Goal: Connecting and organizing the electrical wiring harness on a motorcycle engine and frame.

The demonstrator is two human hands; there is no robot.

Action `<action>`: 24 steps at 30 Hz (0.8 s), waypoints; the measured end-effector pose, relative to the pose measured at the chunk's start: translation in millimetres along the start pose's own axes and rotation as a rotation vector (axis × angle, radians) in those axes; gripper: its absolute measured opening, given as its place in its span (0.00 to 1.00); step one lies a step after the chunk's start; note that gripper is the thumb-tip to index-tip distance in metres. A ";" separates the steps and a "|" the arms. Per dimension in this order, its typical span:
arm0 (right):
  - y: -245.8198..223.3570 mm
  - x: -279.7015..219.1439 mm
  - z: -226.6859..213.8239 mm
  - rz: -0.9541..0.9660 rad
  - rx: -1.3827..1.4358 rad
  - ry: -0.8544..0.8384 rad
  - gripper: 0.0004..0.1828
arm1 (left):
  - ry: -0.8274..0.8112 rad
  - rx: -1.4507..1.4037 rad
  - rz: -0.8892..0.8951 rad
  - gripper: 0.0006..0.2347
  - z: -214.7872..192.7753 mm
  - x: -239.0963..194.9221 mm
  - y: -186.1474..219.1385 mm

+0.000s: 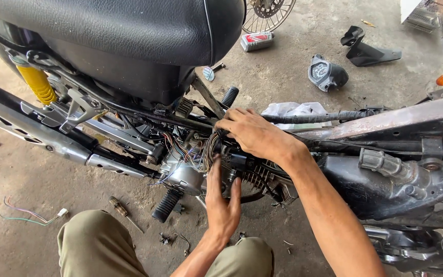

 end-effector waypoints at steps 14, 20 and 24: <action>-20.2 5.3 -43.8 0.169 0.316 -0.040 0.20 | 0.378 0.267 0.204 0.21 20.3 29.8 -67.6; -17.4 1.4 -41.1 0.156 0.407 0.019 0.20 | 0.450 0.229 0.217 0.22 28.1 34.5 -73.9; -11.6 0.9 -31.7 0.153 0.420 0.016 0.20 | 0.467 0.214 0.229 0.20 33.9 40.9 -69.9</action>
Point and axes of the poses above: each hand's wrist, its own x-axis towards the middle knuckle, its own z-axis out of the palm, y = z × x, the point moved 5 cm from there along x, towards the middle knuckle, and after that the axes turned 5 degrees about y, right-handed, at the moved point
